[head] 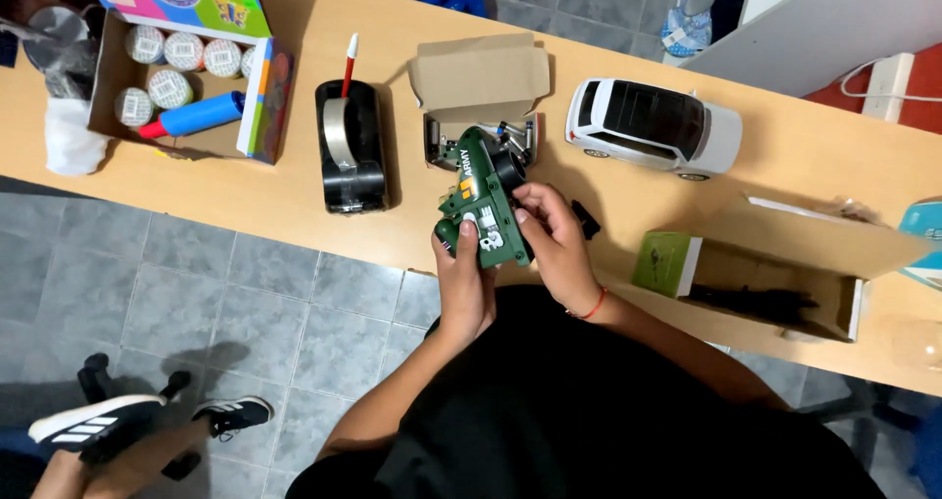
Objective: Unboxing, cleaning, and using a screwdriver to assemble or repair a toy helicopter
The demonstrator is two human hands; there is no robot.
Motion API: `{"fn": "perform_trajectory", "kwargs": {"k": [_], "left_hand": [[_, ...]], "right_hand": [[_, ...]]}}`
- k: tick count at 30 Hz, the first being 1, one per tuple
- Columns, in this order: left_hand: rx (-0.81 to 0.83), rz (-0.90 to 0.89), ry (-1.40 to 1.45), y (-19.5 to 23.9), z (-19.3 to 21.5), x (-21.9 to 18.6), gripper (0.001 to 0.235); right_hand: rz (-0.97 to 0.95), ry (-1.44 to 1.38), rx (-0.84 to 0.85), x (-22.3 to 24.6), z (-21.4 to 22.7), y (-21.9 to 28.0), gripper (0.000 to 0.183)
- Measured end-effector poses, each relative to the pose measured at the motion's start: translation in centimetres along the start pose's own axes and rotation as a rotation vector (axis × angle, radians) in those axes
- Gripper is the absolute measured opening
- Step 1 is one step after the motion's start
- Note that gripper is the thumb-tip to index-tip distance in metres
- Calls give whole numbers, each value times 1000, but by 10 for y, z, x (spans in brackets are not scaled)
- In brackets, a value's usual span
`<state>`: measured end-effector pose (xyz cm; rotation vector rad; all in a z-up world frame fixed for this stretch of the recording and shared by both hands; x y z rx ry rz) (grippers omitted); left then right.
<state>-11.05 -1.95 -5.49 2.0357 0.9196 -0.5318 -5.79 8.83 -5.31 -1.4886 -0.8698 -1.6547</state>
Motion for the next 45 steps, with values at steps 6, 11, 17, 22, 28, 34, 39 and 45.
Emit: {"fn": "perform_trajectory", "kwargs": {"k": [6, 11, 17, 22, 28, 34, 39, 45], "left_hand": [[3, 69, -56, -17, 8, 9, 49], [24, 128, -34, -15, -1, -1, 52], [-58, 119, 6, -22, 1, 1, 54], [-103, 96, -7, -27, 14, 0, 58], [-108, 92, 37, -30, 14, -11, 48], [-115, 67, 52, -35, 22, -15, 46], [-114, 69, 46, -27, 18, -27, 48], [-142, 47, -15, -25, 22, -26, 60]], "right_hand": [[-99, -88, -86, -33, -2, -9, 18], [-147, -166, -186, -29, -6, -11, 15], [-174, -203, -172, -36, -16, -21, 14], [-208, -263, -121, -90, -20, -30, 14], [-185, -285, -101, -114, -28, -28, 12], [-128, -188, -26, -68, -38, -29, 11], [-72, 6, -1, -30, -40, -28, 20], [-100, 23, 23, -48, -45, -34, 24]]}}
Point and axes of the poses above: each hand's wrist, its own y-axis away from the middle knuckle, its own z-axis out of the back of the hand, x = y × z, the point moved 1 cm from there along -y, towards the middle knuckle, and after that the axes turned 7 degrees about x, right-handed, at the moved point
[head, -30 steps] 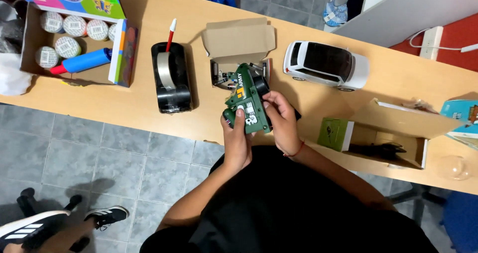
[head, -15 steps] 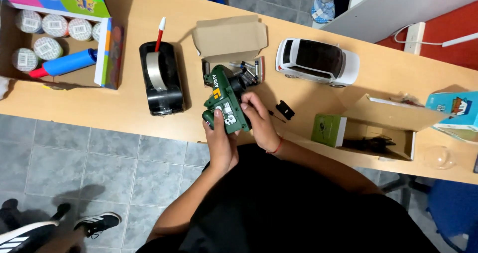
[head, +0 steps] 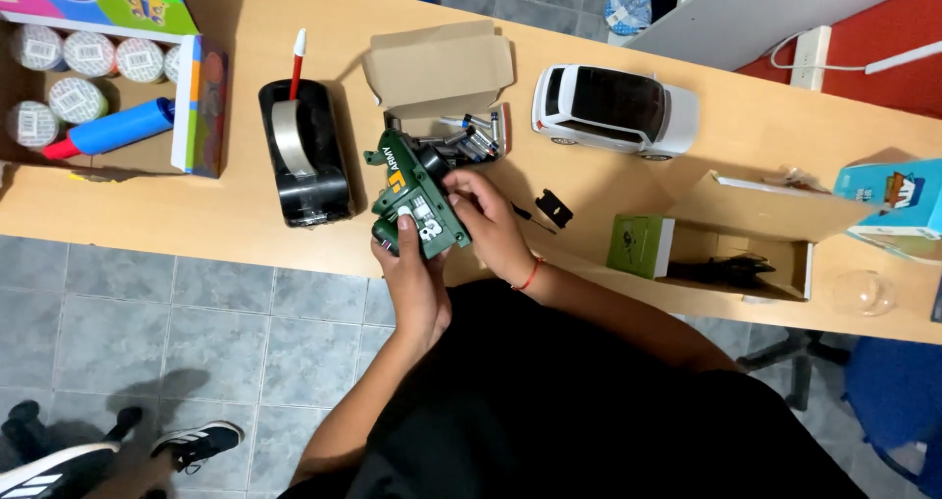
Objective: Unboxing, cleaning, and using a screwdriver to assemble or repair a toy helicopter
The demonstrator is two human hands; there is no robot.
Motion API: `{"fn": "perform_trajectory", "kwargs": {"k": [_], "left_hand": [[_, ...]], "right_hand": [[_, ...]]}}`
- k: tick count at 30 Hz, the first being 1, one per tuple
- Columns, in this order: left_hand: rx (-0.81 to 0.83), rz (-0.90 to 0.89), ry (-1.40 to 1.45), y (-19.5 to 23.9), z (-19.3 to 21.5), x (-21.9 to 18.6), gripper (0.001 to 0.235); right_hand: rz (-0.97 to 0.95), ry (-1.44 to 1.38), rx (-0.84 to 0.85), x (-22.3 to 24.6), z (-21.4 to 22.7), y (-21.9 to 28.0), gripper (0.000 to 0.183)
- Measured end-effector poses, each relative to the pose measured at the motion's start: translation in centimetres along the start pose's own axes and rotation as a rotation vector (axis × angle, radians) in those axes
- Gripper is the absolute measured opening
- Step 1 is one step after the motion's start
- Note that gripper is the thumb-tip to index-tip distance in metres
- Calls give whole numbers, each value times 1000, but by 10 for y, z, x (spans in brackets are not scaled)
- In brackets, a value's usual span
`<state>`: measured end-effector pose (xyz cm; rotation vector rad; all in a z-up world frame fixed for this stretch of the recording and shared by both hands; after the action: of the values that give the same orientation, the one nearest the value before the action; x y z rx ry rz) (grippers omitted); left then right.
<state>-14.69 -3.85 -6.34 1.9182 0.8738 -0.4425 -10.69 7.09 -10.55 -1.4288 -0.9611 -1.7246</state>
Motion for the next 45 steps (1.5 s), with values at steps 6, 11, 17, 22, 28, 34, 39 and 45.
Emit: {"fn": "perform_trajectory", "kwargs": {"k": [6, 11, 17, 22, 28, 34, 39, 45], "left_hand": [[3, -8, 19, 10, -8, -11, 52], [218, 296, 386, 7, 8, -4, 50], [298, 410, 484, -9, 33, 28, 59], [302, 420, 448, -8, 32, 29, 57], [290, 410, 413, 0, 33, 26, 57], [307, 403, 403, 12, 26, 30, 57], [334, 386, 403, 20, 24, 33, 57], [334, 355, 420, 26, 26, 33, 54]], "right_hand": [[-26, -152, -15, -17, 14, 2, 12], [330, 1014, 42, -17, 73, 11, 16], [275, 1450, 70, -153, 115, 50, 39], [148, 1063, 55, -101, 112, 52, 20], [173, -190, 255, -22, 112, 69, 17], [394, -649, 281, 73, 80, 61, 41], [611, -167, 82, 99, 72, 49, 51], [622, -255, 105, 90, 68, 51, 48]]}}
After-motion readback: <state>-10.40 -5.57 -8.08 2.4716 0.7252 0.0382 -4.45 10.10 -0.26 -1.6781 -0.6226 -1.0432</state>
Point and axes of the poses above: each hand's wrist, its own y-axis away from the middle knuckle, its own z-axis out of the back of the hand, x = y × z, the point moved 1 cm from there along -y, towards the middle knuckle, and after that the axes turned 7 degrees about x, right-handed, at the moved point
